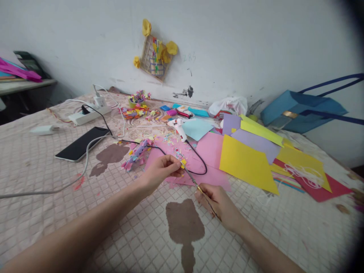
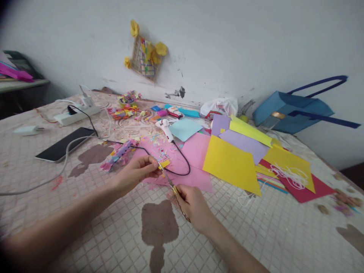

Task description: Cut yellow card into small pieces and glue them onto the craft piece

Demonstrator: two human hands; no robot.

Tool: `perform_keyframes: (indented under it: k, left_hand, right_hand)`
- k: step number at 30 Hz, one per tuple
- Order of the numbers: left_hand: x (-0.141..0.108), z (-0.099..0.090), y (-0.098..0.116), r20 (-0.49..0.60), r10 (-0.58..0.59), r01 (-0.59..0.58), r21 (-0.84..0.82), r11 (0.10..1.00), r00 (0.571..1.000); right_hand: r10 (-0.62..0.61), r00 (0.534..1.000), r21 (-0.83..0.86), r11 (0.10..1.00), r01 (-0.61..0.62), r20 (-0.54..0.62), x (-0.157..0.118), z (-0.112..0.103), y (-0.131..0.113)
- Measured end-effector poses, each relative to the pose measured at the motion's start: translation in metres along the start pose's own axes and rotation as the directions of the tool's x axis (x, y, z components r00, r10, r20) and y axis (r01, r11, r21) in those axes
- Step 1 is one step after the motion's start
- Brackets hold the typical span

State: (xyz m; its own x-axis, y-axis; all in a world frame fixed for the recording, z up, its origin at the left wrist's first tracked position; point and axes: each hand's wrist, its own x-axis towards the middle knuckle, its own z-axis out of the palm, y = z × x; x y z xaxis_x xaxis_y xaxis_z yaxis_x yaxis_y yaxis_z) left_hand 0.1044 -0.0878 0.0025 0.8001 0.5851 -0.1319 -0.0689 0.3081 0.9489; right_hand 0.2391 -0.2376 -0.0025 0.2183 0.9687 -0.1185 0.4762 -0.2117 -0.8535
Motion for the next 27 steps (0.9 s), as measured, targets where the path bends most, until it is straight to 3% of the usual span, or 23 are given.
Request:
perform_keyframes:
  k: [9, 27]
  left_hand:
    - [0.0012, -0.0016, -0.0013, -0.001, 0.0, 0.0, 0.028, 1.0, 1.0]
    - [-0.0019, 0.004, -0.0019, -0.018, 0.011, -0.013, -0.076, 0.997, 1.0]
  right_hand:
    - [0.001, 1.0, -0.032, 0.999, -0.001, 0.01, 0.0002, -0.0013, -0.0025]
    - [0.07, 0.997, 0.223, 0.972, -0.078, 0.043, 0.0006, 0.0043, 0.0002]
